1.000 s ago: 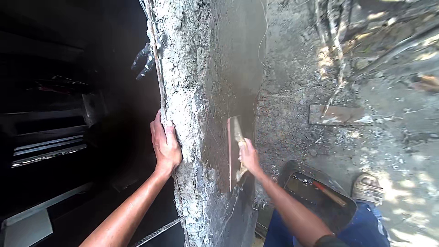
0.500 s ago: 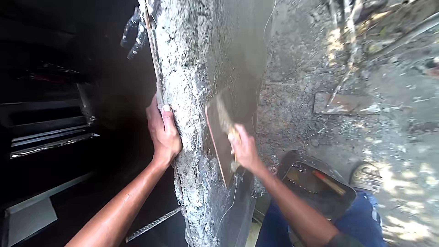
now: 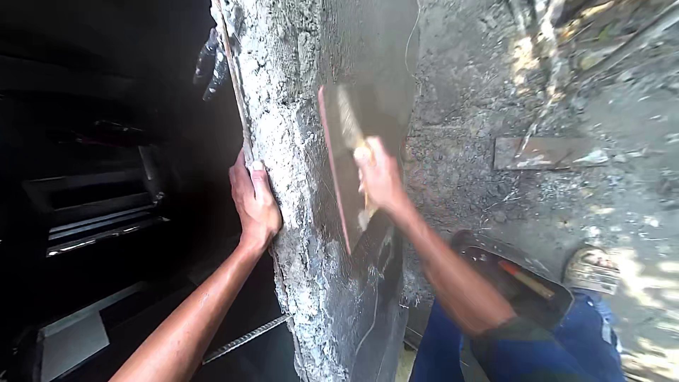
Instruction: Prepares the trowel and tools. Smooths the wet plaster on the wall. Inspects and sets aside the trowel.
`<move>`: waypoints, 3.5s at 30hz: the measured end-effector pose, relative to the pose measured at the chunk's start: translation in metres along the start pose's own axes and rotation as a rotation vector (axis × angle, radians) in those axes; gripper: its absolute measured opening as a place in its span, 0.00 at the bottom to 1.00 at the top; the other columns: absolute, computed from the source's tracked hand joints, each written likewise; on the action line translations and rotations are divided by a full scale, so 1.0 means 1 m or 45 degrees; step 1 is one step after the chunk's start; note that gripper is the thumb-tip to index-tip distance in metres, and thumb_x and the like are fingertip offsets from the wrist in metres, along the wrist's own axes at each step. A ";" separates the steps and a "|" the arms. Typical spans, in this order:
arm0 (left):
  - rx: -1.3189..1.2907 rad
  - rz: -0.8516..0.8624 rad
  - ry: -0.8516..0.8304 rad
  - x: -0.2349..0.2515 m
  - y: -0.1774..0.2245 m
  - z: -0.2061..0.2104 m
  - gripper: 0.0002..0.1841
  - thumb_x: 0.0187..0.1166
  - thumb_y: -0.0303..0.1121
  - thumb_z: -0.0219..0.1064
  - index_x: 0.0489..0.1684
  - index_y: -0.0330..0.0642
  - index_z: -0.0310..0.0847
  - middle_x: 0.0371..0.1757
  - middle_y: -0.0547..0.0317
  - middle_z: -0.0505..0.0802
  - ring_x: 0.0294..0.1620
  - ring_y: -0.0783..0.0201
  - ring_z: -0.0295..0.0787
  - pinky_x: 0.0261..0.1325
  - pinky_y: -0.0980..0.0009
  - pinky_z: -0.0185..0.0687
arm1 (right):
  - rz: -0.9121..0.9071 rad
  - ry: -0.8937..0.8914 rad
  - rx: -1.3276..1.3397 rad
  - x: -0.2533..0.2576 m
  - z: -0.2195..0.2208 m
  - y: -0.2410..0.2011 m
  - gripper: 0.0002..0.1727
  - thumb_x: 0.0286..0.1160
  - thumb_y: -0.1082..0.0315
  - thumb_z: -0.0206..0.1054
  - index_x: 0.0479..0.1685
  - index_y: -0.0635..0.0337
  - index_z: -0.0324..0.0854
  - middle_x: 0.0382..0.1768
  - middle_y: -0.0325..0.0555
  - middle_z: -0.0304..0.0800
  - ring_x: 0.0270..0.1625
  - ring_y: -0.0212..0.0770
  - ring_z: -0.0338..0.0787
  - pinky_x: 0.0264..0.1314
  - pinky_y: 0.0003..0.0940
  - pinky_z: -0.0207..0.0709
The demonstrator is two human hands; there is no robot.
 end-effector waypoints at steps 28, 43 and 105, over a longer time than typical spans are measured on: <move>-0.019 -0.001 0.052 0.006 -0.001 0.001 0.33 0.93 0.54 0.33 0.90 0.47 0.60 0.83 0.49 0.75 0.83 0.59 0.71 0.86 0.55 0.64 | 0.469 0.135 -0.104 0.057 -0.031 0.148 0.27 0.93 0.46 0.47 0.77 0.56 0.69 0.37 0.56 0.89 0.32 0.52 0.92 0.39 0.56 0.90; 0.015 -0.032 0.047 0.002 -0.001 0.000 0.31 0.93 0.52 0.35 0.91 0.50 0.59 0.79 0.48 0.77 0.79 0.56 0.74 0.81 0.52 0.69 | 0.436 0.078 -0.110 0.029 -0.024 0.137 0.29 0.93 0.44 0.47 0.76 0.57 0.69 0.34 0.54 0.88 0.31 0.51 0.92 0.40 0.55 0.90; -0.008 -0.029 0.050 0.003 -0.001 0.001 0.31 0.93 0.51 0.36 0.92 0.51 0.58 0.79 0.49 0.78 0.77 0.57 0.75 0.78 0.53 0.71 | 0.518 0.034 -0.161 -0.051 -0.002 0.148 0.28 0.94 0.47 0.48 0.74 0.61 0.72 0.33 0.53 0.88 0.32 0.48 0.92 0.42 0.52 0.90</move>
Point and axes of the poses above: each hand's wrist, its own x-axis towards the middle knuckle, its own z-axis out of the palm, y = z × x, the point moved 4 cm from there along x, towards the middle knuckle
